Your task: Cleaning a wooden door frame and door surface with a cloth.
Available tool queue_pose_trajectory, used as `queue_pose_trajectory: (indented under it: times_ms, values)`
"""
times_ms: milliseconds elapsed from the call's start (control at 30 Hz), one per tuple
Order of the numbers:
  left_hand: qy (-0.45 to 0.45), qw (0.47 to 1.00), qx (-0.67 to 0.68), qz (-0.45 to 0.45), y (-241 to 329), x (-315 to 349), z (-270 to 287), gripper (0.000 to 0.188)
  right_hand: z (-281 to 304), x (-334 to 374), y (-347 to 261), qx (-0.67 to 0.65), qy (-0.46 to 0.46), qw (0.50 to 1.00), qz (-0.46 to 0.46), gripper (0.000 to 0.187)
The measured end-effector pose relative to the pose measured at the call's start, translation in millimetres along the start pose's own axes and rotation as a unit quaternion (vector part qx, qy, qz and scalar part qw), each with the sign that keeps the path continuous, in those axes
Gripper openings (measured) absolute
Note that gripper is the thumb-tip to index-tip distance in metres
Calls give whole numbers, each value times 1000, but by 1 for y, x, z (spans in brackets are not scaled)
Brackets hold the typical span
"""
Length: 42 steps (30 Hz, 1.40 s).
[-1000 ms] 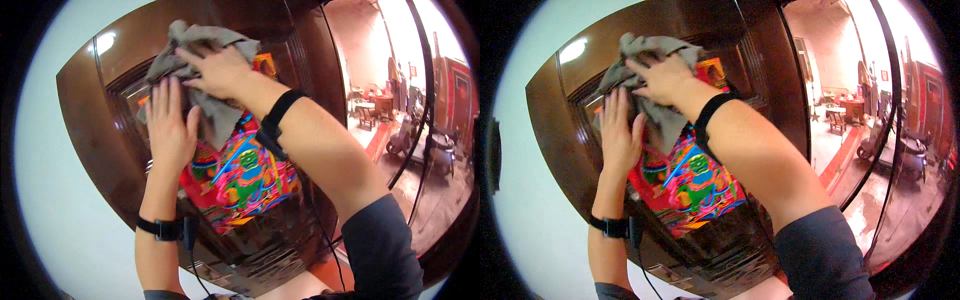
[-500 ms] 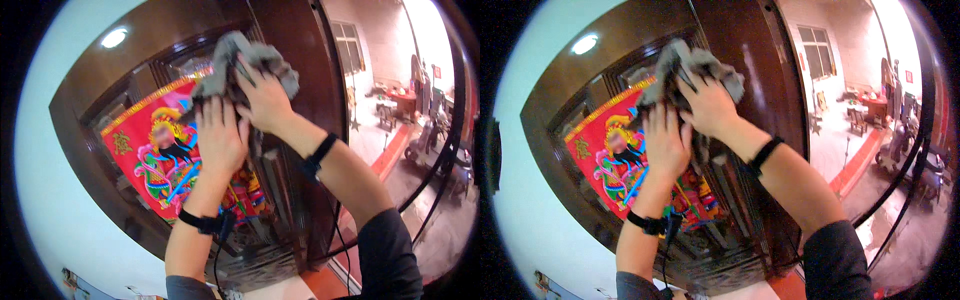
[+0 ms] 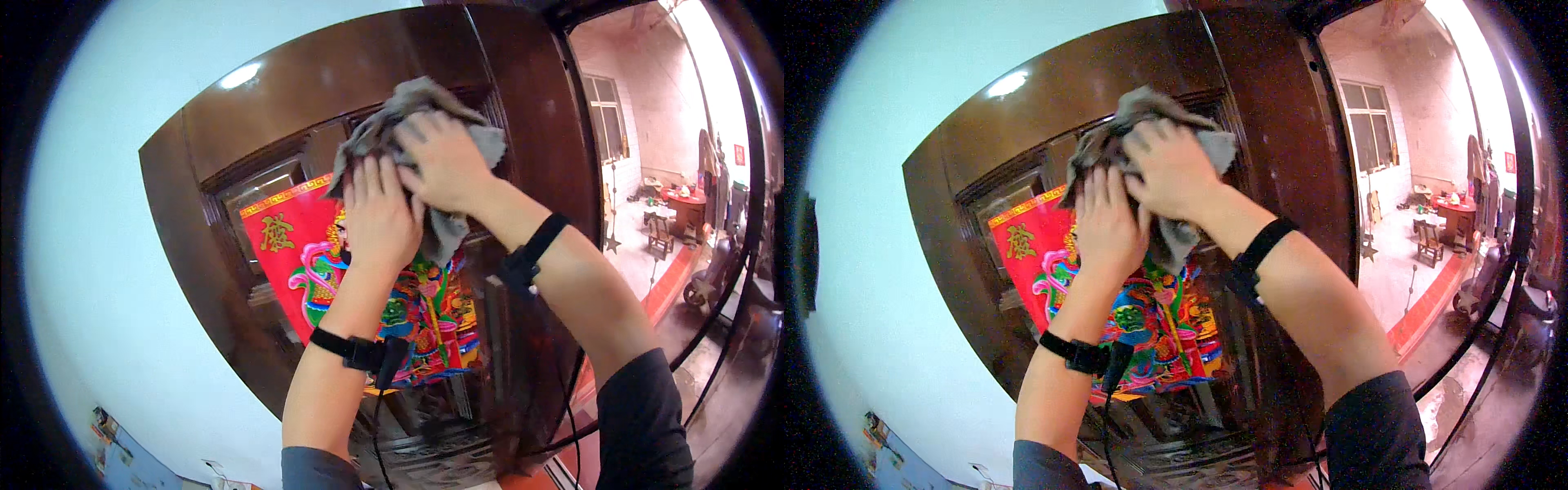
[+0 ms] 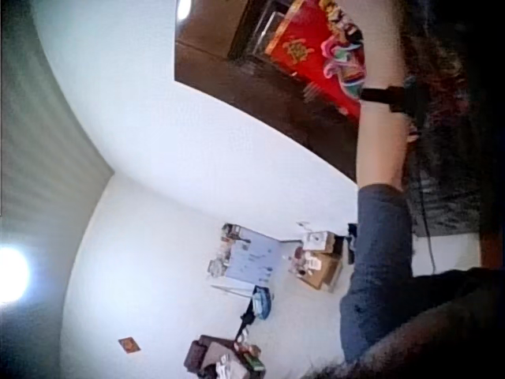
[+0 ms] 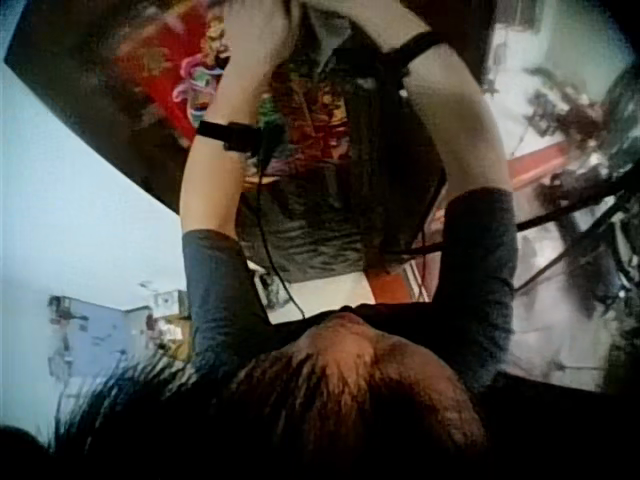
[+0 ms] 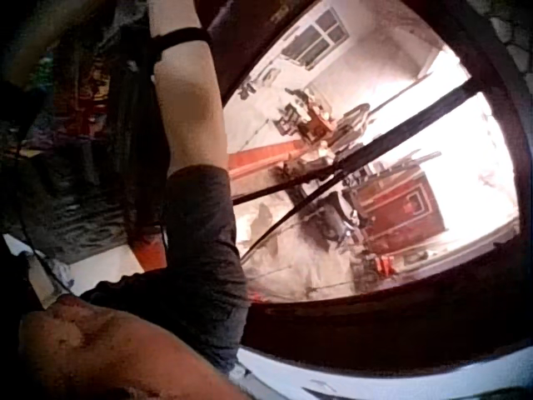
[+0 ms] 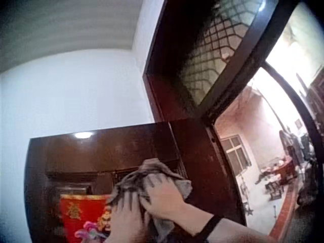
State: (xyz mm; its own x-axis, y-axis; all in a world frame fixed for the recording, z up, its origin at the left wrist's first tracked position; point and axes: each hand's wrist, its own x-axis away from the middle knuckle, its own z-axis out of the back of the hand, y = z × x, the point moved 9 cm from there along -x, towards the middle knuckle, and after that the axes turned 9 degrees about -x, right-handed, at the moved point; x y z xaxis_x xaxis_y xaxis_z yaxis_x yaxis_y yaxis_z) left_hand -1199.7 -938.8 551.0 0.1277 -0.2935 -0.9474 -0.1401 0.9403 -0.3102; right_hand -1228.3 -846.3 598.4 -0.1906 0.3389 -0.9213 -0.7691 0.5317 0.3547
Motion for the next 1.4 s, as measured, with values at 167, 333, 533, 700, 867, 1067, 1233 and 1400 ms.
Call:
queue_pose_trajectory:
  times_ms: [167, 333, 533, 700, 867, 1067, 1233, 1400]
  values:
    - [25, 999, -38, 14, -62, 25, 16, 67, -42, -32, -63, -50, -12, 996, 68, 57]
    - [-11, 996, -76, 38, -134, 44, 18, 70, -100, -71, -113, -137, -144, 977, 82, 62]
    - [-28, 989, -81, 122, -222, 64, 37, 71, -150, -126, -185, -49, -208, 968, 128, 64]
    - [28, 989, -87, 117, -257, 53, 41, 63, -164, -149, -194, -21, -229, 970, 81, 70]
    - [9, 994, -99, 50, -213, 7, 19, 67, -117, -133, -117, -66, -73, 995, 12, 73]
    - [38, 995, -74, -54, -71, -69, -4, 67, -25, -69, 17, -5, -5, 997, -77, 86]
    - [35, 994, -40, -95, 50, -108, -28, 72, 39, -5, 122, 55, -45, 981, -178, 93]
    - [-17, 989, 56, -134, 143, -98, -42, 78, 92, 71, 183, 139, -10, 979, -149, 83]
